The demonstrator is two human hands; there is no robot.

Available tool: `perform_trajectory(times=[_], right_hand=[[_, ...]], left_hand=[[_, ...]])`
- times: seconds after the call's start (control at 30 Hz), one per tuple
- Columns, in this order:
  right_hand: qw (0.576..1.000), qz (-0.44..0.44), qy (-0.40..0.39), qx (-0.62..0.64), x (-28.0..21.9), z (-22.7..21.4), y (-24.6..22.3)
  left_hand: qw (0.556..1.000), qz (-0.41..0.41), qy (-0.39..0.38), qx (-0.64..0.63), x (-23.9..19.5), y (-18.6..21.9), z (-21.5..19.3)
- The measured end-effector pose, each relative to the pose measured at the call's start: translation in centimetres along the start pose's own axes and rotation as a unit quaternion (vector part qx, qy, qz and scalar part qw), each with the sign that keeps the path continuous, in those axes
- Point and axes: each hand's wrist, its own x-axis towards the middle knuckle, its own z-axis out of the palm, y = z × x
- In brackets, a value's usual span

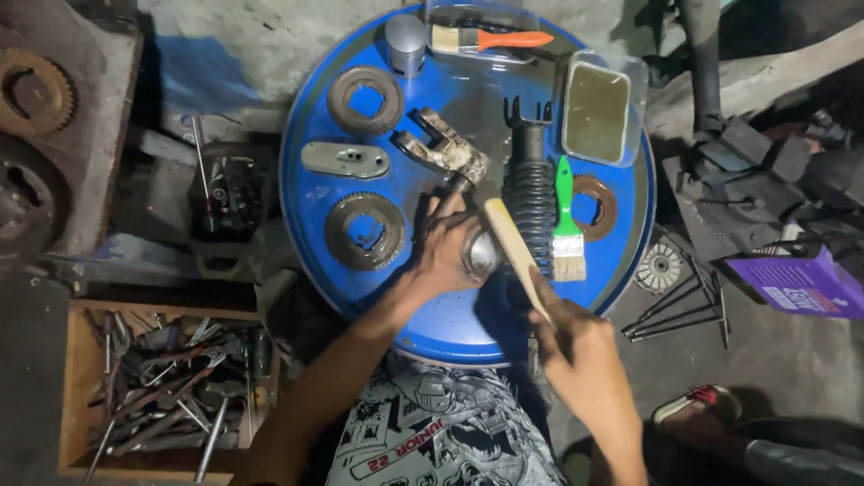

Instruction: Cleaning an engine piston using a brush and a wooden scraper with cleaning fluid on a makeshift workbench.

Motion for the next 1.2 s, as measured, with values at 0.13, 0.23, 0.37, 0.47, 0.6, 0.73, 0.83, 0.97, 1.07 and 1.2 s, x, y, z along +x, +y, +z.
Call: perform_trajectory(times=[0.13, 0.23, 0.37, 0.47, 0.6, 0.73, 0.83, 0.97, 1.07, 1.2], right_hand=[[0.999, -0.018, 0.031, 0.026, 1.6, 2.2, -1.9], [1.0, -0.003, 0.0, -0.006, -0.3, 0.3, -1.9], [0.999, 0.003, 0.035, -0.03, 0.3, 2.0, -0.6], [0.998, -0.01, 0.052, 0.035, 2.1, 3.1, -1.5], [0.999, 0.027, 0.002, -0.021, -1.1, -0.3, -1.1], [0.999, 0.033, 0.005, 0.015, 1.0, 1.3, -0.7], [1.0, 0.013, 0.003, 0.025, 0.5, -0.1, -1.6], [0.999, 0.045, -0.025, -0.018, -1.0, -0.4, -1.7], [0.998, -0.023, 0.056, 0.009, 1.8, 2.5, -4.1], [1.0, -0.008, -0.003, 0.025, -1.2, 1.4, -1.8]], left_hand=[[0.999, -0.015, -0.048, -0.018, -0.2, 0.5, 0.1], [0.999, -0.01, -0.032, -0.004, -0.5, 0.1, 0.6], [0.999, -0.008, -0.034, 0.022, 0.0, 0.7, -0.4], [0.999, 0.006, -0.028, -0.026, 0.3, 0.9, -0.9], [0.999, 0.04, -0.012, -0.002, 0.9, 0.9, -1.8], [0.997, 0.032, -0.007, -0.063, 0.2, 1.9, -2.6], [0.999, 0.019, -0.023, -0.039, -0.2, 0.4, -0.4], [0.998, -0.01, -0.053, -0.04, -0.9, -0.6, 1.3], [0.995, 0.031, 0.018, -0.09, 1.3, 3.8, -5.8], [0.996, -0.034, -0.061, -0.057, -0.8, -1.0, 2.3]])
